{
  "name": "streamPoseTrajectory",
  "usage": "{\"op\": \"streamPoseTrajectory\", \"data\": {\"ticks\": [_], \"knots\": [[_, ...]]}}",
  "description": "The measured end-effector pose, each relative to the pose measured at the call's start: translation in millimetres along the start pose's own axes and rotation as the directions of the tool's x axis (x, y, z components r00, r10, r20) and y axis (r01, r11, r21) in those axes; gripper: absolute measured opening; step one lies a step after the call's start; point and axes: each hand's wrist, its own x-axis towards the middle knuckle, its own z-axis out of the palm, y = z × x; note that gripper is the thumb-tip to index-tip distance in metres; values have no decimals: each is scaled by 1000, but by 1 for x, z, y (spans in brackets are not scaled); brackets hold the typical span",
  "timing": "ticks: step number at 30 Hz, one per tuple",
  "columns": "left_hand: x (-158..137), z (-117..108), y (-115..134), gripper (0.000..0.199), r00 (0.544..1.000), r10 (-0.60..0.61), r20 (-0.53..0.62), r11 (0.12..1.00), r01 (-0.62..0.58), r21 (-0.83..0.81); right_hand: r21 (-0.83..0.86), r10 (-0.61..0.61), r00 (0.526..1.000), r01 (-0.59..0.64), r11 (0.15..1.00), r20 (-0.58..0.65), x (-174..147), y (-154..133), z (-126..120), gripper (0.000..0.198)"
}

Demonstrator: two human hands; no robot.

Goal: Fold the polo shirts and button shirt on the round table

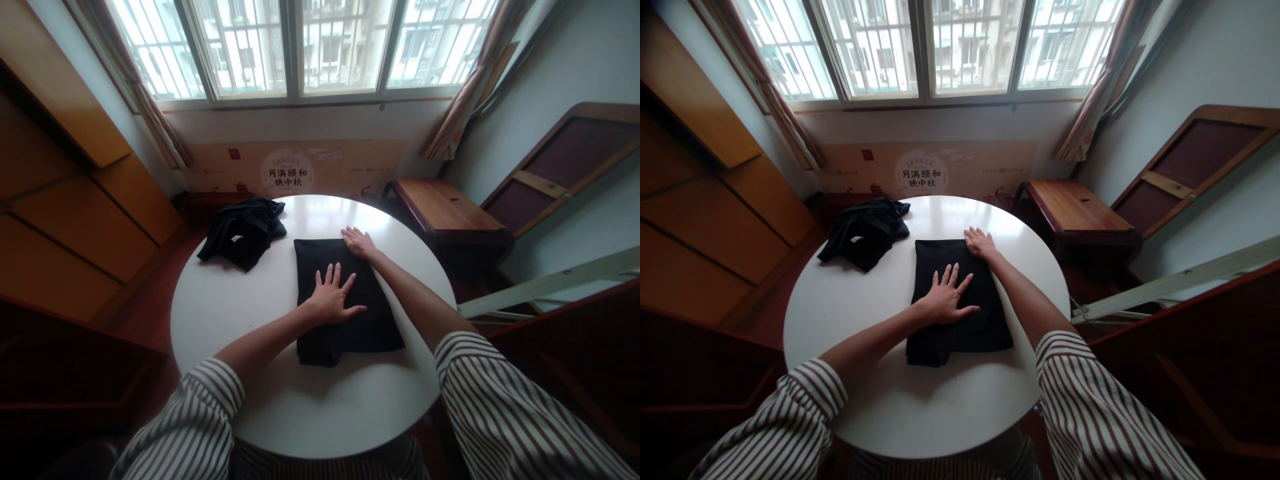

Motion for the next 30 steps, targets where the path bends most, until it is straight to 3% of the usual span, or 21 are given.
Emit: {"op": "streamPoseTrajectory", "data": {"ticks": [3, 5, 8, 10, 12, 15, 19, 23, 30], "knots": [[-7, -9, 6, 99, 996, 10, 93, 1000, -8, -12, 1, 17, 1000, -17, 1000, -23, 2, -2, -5, 55], [-5, -21, 2, 87, 989, 27, 142, 999, -24, -22, -4, 29, 998, -29, 1000, -58, -1, -9, -10, 55], [6, -41, -24, 56, 999, 3, 35, 1000, -3, -9, -37, -32, 983, 26, 999, -182, -23, -25, -17, 53], [15, -49, -51, 49, 995, -63, -80, 998, 65, 25, -75, -175, 960, 163, 984, -217, -51, -39, -18, 50], [21, -52, -81, 47, 985, -129, -115, 990, 134, 34, -83, -357, 922, 348, 934, -152, -87, -55, -16, 46], [24, -48, -120, 48, 986, -154, -59, 988, 152, -40, 4, -557, 831, 557, 831, -19, -140, -79, -10, 51], [25, -39, -145, 50, 993, -114, -20, 984, 110, -142, 133, -682, 730, 673, 728, 42, -173, -107, -5, 60], [26, -34, -150, 49, 994, -107, -15, 979, 102, -178, 182, -690, 722, 671, 719, 61, -178, -120, 4, 63], [25, -34, -145, 49, 990, -134, -39, 980, 127, -150, 213, -663, 747, 640, 738, 54, -206, -114, 17, 66]]}}
